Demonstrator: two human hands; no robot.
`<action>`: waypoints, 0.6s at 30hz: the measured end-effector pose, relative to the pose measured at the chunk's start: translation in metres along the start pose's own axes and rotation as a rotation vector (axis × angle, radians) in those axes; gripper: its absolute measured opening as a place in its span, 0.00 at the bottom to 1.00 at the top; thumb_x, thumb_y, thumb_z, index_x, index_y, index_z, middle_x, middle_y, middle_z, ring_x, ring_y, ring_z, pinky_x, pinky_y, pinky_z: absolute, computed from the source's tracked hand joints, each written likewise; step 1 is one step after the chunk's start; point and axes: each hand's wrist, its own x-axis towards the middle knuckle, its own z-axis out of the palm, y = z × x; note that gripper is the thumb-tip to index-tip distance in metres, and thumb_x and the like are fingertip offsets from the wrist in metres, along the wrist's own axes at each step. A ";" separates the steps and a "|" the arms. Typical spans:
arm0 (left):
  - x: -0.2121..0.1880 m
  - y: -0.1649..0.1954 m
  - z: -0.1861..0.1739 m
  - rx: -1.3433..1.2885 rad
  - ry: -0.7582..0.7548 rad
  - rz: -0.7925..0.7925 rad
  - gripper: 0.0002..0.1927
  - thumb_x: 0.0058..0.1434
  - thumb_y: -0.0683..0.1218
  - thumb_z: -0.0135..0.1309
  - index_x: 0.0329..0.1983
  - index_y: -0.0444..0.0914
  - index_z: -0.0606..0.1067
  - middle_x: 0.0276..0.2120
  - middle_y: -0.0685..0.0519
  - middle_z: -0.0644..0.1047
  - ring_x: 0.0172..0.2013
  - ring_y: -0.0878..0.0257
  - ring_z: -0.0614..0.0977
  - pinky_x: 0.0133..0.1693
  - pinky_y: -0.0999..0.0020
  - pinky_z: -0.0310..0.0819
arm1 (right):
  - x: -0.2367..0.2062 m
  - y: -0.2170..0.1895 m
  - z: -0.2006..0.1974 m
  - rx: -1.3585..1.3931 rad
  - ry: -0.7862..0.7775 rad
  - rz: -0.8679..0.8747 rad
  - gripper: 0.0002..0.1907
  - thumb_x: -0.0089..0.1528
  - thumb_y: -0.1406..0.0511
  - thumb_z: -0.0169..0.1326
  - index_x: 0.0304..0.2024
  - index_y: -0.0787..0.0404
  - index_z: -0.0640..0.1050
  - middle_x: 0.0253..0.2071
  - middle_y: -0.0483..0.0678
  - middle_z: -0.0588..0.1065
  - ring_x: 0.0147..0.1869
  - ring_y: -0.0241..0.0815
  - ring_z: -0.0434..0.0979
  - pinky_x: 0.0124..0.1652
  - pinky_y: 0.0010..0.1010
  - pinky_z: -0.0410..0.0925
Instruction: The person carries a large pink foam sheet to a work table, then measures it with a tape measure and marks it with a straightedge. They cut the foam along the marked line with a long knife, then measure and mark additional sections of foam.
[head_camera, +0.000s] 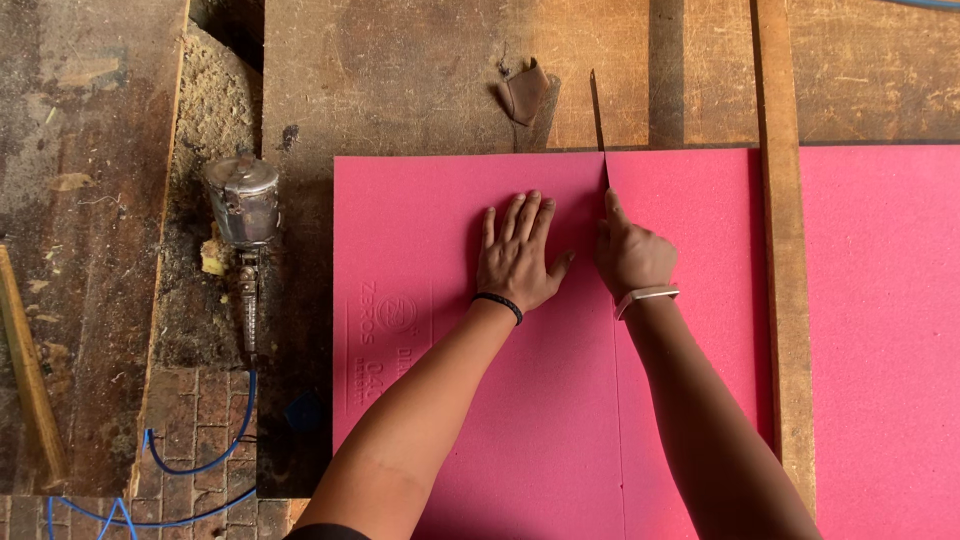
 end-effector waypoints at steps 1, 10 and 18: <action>-0.001 0.000 0.001 0.011 -0.015 -0.002 0.43 0.64 0.67 0.46 0.76 0.41 0.53 0.76 0.48 0.51 0.75 0.54 0.50 0.71 0.42 0.34 | -0.002 0.000 0.002 0.017 0.013 -0.012 0.24 0.70 0.57 0.53 0.68 0.51 0.73 0.12 0.42 0.71 0.12 0.35 0.66 0.14 0.31 0.60; -0.009 0.002 0.010 0.010 0.000 0.011 0.42 0.66 0.66 0.44 0.76 0.40 0.52 0.76 0.47 0.50 0.75 0.52 0.48 0.71 0.41 0.31 | -0.151 0.000 -0.016 0.089 -0.009 0.003 0.30 0.65 0.61 0.53 0.70 0.49 0.69 0.15 0.48 0.73 0.14 0.47 0.72 0.18 0.41 0.66; -0.193 0.052 0.039 0.115 0.016 0.135 0.46 0.67 0.66 0.41 0.78 0.34 0.48 0.77 0.37 0.46 0.76 0.42 0.43 0.71 0.37 0.29 | -0.162 0.014 0.006 0.092 -0.031 0.016 0.32 0.63 0.59 0.53 0.72 0.43 0.67 0.19 0.51 0.75 0.20 0.52 0.76 0.22 0.46 0.69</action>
